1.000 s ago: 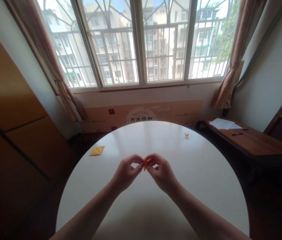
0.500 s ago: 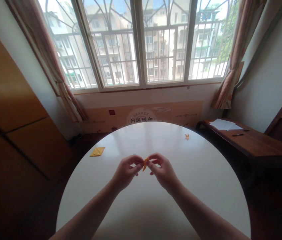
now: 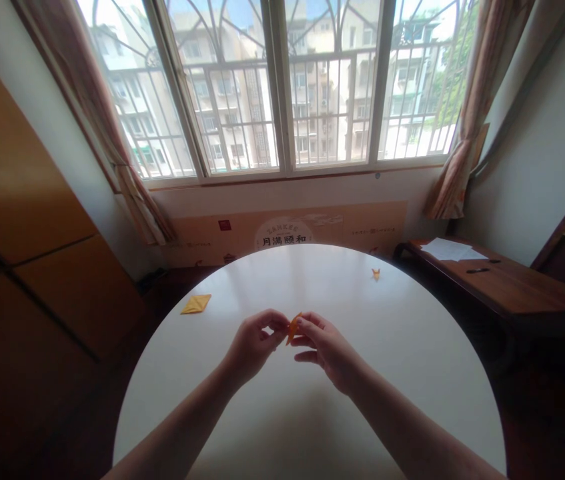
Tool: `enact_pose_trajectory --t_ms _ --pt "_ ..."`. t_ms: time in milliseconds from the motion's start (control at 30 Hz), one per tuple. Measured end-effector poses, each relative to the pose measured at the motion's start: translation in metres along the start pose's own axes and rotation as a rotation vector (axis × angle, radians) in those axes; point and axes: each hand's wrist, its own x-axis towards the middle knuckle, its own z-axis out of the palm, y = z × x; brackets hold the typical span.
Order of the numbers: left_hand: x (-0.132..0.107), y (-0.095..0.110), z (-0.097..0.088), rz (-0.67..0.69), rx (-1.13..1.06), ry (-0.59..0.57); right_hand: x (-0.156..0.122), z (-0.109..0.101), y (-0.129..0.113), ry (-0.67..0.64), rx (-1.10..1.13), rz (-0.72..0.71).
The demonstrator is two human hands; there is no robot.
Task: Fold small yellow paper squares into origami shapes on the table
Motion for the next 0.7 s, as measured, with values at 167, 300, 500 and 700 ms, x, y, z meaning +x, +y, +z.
enact_pose_trajectory --t_ms 167,300,500,700 --pt "0.0003 0.0015 -0.0006 0.004 0.014 0.004 0.0007 0.0016 -0.0021 0.006 0.111 0.025" --pt "0.0004 0.0022 -0.0008 0.020 0.036 0.003 0.0006 0.0016 -0.0038 0.049 0.115 0.016" --pt "-0.0014 0.0031 0.0016 0.038 0.062 -0.009 0.0006 0.0000 -0.0035 0.127 0.023 -0.051" --pt "-0.0033 0.0066 0.0026 0.091 0.163 -0.013 0.0014 0.0007 0.0009 0.163 -0.071 -0.113"
